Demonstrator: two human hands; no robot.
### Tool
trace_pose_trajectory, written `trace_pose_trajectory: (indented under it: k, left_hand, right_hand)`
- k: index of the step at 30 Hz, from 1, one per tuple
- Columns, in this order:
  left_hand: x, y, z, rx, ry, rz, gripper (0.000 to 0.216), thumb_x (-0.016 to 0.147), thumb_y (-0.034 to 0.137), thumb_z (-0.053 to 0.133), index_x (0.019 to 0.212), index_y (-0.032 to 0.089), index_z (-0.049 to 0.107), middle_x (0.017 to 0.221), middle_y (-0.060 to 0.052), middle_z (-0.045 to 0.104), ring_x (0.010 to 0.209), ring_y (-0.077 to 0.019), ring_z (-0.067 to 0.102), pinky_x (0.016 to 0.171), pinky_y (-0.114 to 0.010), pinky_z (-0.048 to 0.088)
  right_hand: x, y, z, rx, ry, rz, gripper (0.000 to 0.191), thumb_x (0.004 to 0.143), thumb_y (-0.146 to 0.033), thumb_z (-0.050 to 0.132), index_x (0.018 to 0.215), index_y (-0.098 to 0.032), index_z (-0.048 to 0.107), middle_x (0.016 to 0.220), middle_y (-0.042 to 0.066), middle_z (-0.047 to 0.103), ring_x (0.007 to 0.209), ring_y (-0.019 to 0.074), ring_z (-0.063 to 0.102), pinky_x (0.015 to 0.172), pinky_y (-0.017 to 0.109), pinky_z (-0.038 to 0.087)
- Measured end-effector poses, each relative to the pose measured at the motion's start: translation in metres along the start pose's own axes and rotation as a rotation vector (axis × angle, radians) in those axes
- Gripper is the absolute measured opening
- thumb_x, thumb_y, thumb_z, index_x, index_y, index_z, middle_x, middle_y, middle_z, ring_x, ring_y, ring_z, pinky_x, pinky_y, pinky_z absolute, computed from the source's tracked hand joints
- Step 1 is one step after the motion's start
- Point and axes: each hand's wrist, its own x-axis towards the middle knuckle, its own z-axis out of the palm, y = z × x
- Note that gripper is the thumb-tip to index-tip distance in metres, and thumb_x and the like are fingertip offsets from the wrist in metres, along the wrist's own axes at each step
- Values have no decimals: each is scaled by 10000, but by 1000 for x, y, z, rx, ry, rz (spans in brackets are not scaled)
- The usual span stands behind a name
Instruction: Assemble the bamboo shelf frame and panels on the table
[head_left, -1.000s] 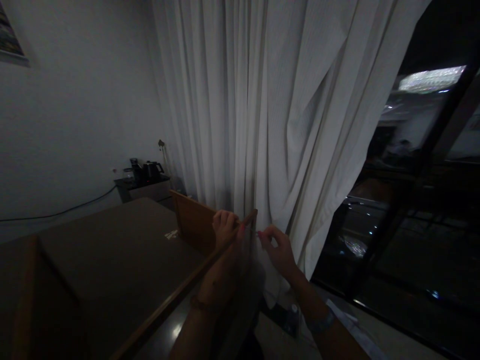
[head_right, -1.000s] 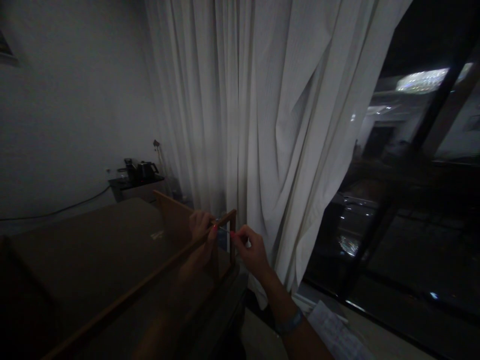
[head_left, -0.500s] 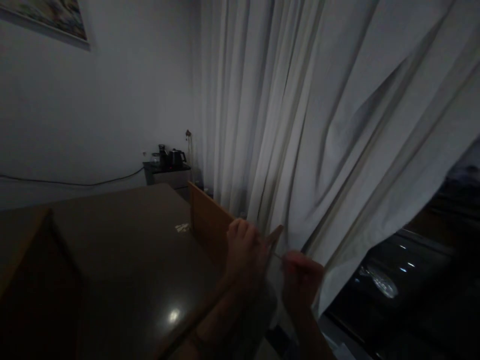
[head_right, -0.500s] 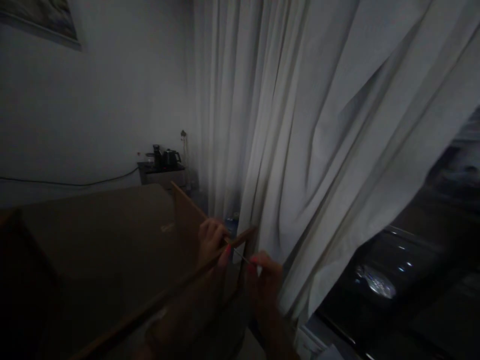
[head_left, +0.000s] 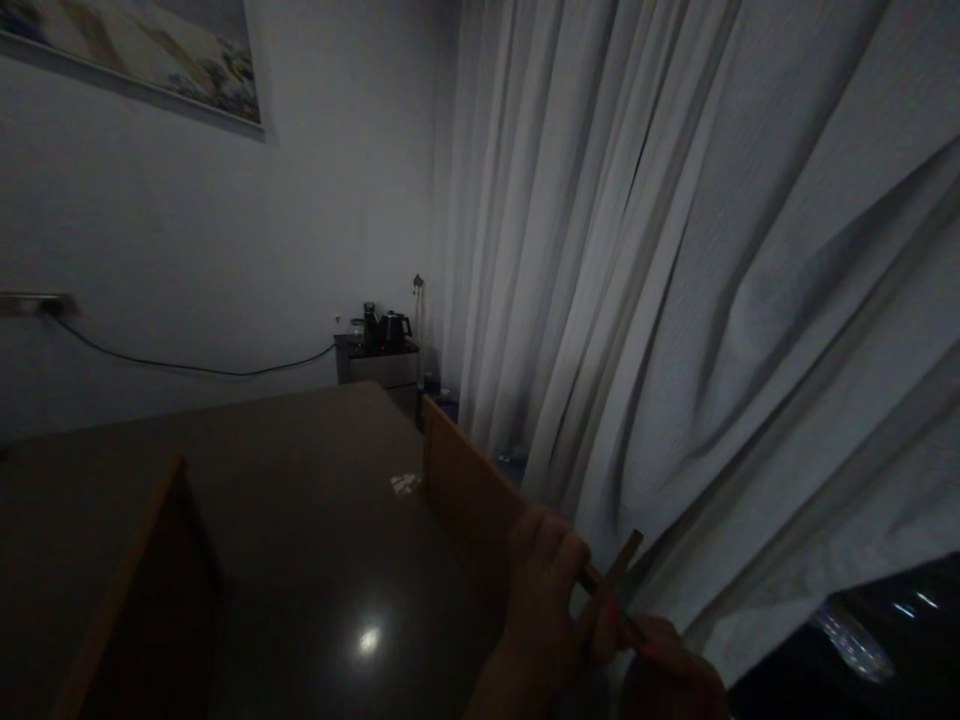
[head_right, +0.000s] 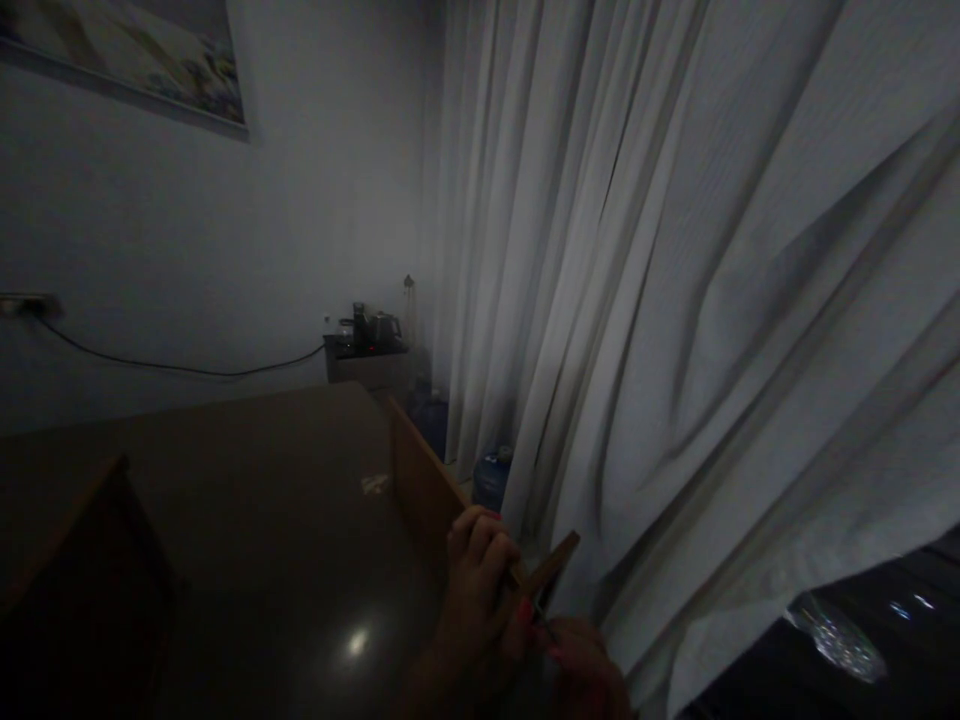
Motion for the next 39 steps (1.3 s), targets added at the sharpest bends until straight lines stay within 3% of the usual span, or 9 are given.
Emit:
trace_pose_trajectory:
  k: [3,7,10,15,18,23,27,31,39]
  left_hand:
    - [3,-5,0,89,-37,41,123,815,323,410,816,225,483,873,-76,535,962,-266,452,823,-420,400]
    - [5,-8,3,179,-22,36,143,745,344,487,814,219,508,889,-76,544,987,-276,444,854,-422,390]
    - [6,-8,5,269,-19,4,131,737,337,494,794,223,520,904,-68,568,1003,-277,462,835,-420,361]
    - [8,-3,0,356,-67,-87,104,769,301,461,722,217,499,849,-51,599,1084,-282,496,857,-442,310]
    - [11,7,-8,331,-79,-52,149,809,319,397,724,222,472,811,-42,591,1126,-271,503,923,-452,297]
    - [23,23,-25,297,-183,101,291,859,434,291,696,228,415,713,-36,538,859,-234,537,932,-434,354]
    - [37,21,-33,333,-350,246,328,856,450,286,618,234,349,589,-22,461,638,-201,452,733,-376,403]
    - [41,9,-31,364,-327,362,352,859,451,288,583,236,322,531,-18,428,559,-192,402,572,-362,315]
    - [36,7,-26,347,-282,231,475,850,593,226,550,247,356,532,-42,454,617,-221,468,648,-402,392]
  right_hand:
    - [-4,-9,14,130,6,-17,240,990,-399,469,903,-277,656,716,12,660,654,171,608,578,294,495]
    - [0,-15,9,263,-185,138,247,1012,-380,430,894,-271,617,712,-6,589,662,155,565,597,273,456]
    - [5,-20,2,265,-246,187,253,1026,-353,398,893,-269,595,759,-12,584,713,147,569,663,273,457]
    - [13,-28,-1,223,-318,130,235,1027,-314,388,923,-267,593,805,-2,611,747,149,602,684,262,491]
    - [17,-30,-4,171,-343,112,246,1026,-315,389,927,-265,609,818,8,627,773,156,619,707,264,510]
    - [19,-36,-13,133,-397,176,220,1016,-308,417,947,-273,623,852,5,658,794,157,641,712,248,520]
    - [16,-38,-17,93,-420,205,205,1010,-291,432,976,-277,634,878,1,666,803,149,637,730,233,507]
    - [15,-36,-18,87,-436,184,195,1003,-253,442,980,-277,634,882,-7,664,799,132,630,730,212,492]
    - [15,-29,-21,49,-442,150,192,993,-215,459,1021,-285,635,919,-6,671,849,129,644,750,210,508]
